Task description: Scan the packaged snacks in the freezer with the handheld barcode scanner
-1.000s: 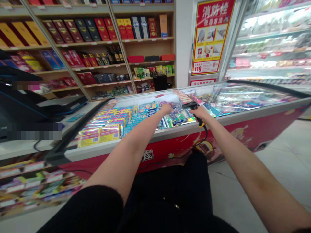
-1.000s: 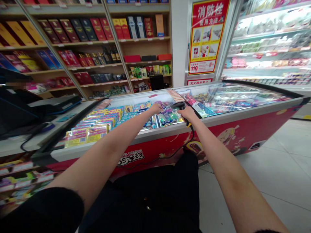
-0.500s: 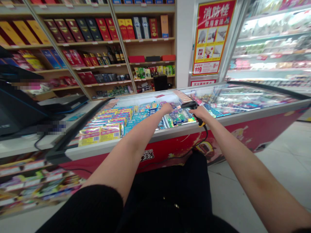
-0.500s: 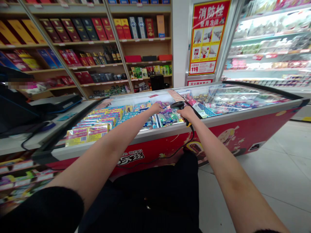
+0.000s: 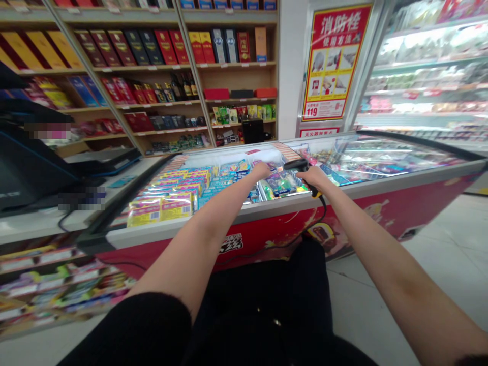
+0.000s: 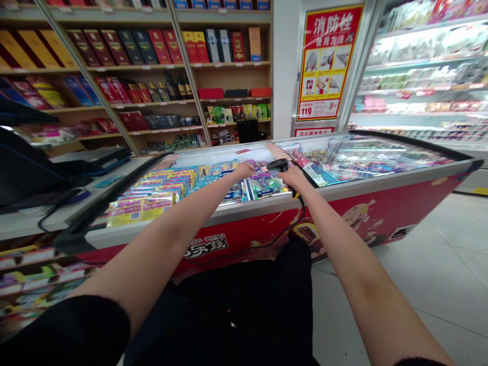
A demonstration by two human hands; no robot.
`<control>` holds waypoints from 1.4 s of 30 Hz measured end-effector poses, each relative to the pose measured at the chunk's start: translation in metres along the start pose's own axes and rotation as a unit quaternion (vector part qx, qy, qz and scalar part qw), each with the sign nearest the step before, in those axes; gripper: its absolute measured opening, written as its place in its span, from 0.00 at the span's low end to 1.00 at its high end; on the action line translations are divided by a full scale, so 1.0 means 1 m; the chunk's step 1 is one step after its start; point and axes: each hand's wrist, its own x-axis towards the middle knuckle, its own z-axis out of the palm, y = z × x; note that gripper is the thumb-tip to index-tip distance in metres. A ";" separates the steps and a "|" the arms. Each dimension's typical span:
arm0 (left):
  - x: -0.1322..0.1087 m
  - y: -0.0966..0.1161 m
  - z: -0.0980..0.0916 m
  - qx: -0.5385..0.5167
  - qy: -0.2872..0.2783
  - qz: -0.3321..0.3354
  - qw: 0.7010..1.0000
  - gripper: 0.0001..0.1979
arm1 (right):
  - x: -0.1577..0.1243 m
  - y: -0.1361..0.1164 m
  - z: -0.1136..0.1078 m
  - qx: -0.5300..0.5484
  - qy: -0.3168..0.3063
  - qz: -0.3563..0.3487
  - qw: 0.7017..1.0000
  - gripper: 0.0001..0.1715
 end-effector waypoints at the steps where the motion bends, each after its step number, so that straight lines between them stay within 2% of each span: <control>1: -0.002 -0.001 -0.002 0.005 -0.004 -0.006 1.000 0.15 | 0.001 0.000 0.001 -0.007 -0.002 -0.006 1.000 0.15; 3: -0.007 -0.004 -0.006 0.009 -0.009 -0.016 1.000 0.15 | 0.001 -0.002 0.004 -0.013 -0.008 -0.015 1.000 0.15; 9: -0.024 -0.024 -0.014 -0.041 0.023 0.000 0.999 0.13 | -0.002 -0.008 0.015 0.020 -0.010 -0.012 1.000 0.16; 17: -0.072 -0.063 -0.027 0.025 0.026 0.017 0.999 0.13 | -0.004 -0.018 0.034 0.018 -0.019 -0.008 1.000 0.15; 21: -0.095 -0.079 -0.022 0.050 0.009 0.005 0.999 0.15 | -0.008 -0.026 0.047 0.010 -0.030 -0.013 0.999 0.14; 24: -0.106 -0.086 -0.013 0.057 0.025 -0.003 0.998 0.15 | -0.014 -0.034 0.058 0.008 -0.031 -0.009 0.999 0.15; 30: -0.111 -0.086 0.001 0.096 0.071 0.003 0.993 0.09 | -0.018 -0.040 0.063 0.009 -0.037 -0.024 0.999 0.14; 38: -0.113 -0.074 -0.006 0.132 0.026 -0.026 0.991 0.12 | -0.015 -0.028 0.048 0.020 -0.028 -0.010 0.999 0.16; 42: -0.107 -0.060 -0.011 0.128 0.032 -0.025 0.991 0.17 | -0.010 -0.020 0.043 0.026 -0.029 -0.017 0.999 0.14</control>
